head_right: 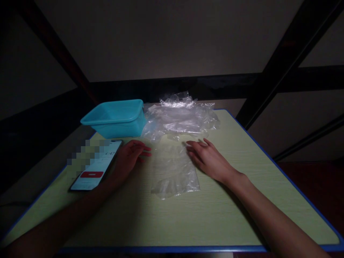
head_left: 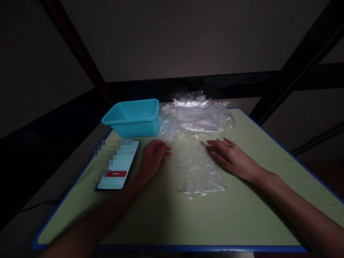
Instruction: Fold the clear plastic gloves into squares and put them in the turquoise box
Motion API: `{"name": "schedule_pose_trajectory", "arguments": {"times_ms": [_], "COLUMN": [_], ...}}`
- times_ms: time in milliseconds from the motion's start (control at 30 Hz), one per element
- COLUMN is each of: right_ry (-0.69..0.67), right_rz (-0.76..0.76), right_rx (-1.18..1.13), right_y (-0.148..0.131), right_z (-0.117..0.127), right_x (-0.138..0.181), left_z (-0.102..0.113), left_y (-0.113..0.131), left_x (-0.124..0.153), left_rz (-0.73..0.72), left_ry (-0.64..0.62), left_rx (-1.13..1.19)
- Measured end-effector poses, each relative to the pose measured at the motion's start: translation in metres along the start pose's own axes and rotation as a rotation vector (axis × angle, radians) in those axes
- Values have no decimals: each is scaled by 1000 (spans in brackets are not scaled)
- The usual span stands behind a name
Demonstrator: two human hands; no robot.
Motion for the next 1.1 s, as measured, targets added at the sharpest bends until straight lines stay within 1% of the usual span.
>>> {"name": "schedule_pose_trajectory", "arguments": {"times_ms": [100, 200, 300, 400, 500, 533, 600, 667, 733, 900, 1100], "right_ry": [14, 50, 81, 66, 40, 31, 20, 22, 28, 20, 6], "right_rz": [-24, 6, 74, 187, 246, 249, 246, 231, 220, 216, 194], "right_rx": [26, 47, 35, 9, 14, 22, 45, 70, 89, 94, 72], "right_y": [2, 1, -3, -10, -14, -14, -14, -12, -11, -11, -10], "right_z": [2, 5, 9, 11, 10, 9, 8, 8, 9, 9, 8], "right_x": [3, 4, 4, 5, 6, 6, 6, 6, 6, 6, 6], "left_z": [-1, -1, -3, -8, -16, -18, -22, -24, -25, -23, -24], "left_y": [-1, -1, 2, 6, 9, 10, 10, 9, 9, 8, 6], "left_x": [-1, 1, 6, 18, 34, 39, 46, 49, 50, 49, 49], "left_rz": [-5, -37, -167, -421, -731, -807, -889, -917, -935, -934, -913], "left_ry": [-16, -31, -94, -264, -508, -591, -749, -864, -923, -957, -977], "left_rx": [-4, -35, -128, -335, -453, -463, -500, -571, -636, -750, -779]}}
Point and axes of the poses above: each hand's wrist, its own x-axis away from the middle knuckle, its own z-axis out of the back of the hand, y = z × x, the point moved 3 cm from there along -x, towards the middle knuckle, and after that the axes turned 10 degrees about x, right-handed, at the moved point
